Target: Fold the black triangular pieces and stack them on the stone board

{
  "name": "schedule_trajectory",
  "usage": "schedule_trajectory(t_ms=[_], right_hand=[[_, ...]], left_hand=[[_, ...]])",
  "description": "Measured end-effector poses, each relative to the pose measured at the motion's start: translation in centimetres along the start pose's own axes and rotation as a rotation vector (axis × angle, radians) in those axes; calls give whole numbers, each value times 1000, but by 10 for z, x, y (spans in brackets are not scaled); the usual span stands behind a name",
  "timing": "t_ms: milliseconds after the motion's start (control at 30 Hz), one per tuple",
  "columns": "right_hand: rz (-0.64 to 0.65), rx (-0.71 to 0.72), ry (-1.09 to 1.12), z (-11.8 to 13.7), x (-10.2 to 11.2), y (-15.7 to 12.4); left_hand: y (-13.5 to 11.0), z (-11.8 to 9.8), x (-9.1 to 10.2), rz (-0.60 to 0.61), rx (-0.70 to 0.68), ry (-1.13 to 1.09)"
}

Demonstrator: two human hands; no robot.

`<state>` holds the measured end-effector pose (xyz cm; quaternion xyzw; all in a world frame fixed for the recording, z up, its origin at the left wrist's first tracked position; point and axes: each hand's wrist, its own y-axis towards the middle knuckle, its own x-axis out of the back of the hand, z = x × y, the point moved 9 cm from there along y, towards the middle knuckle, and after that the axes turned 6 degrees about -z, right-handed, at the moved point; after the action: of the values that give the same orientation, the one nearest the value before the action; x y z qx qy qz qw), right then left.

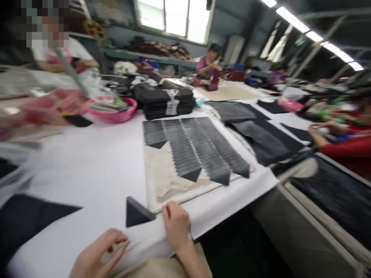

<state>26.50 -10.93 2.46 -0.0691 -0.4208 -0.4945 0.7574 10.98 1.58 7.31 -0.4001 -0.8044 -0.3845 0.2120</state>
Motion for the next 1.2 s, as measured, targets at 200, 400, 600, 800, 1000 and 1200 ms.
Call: schedule_trajectory(t_ms=[200,400,600,800,1000,1200], right_hand=[[122,39,100,14,1,6],[230,302,-84,85,-39,14],[286,316,-365,95,-80,33],[413,285,-191,96,-91,31],[726,216,-18,93,-94,16],[746,451,39,102,-95,-10]], left_hand=[[-23,27,-4,56,111,168],[-17,25,-2,-62,112,273],[-11,24,-5,-116,61,363],[-23,15,-14,-172,21,361],[-36,-1,-12,-74,-4,262],[-43,26,11,11,204,289]])
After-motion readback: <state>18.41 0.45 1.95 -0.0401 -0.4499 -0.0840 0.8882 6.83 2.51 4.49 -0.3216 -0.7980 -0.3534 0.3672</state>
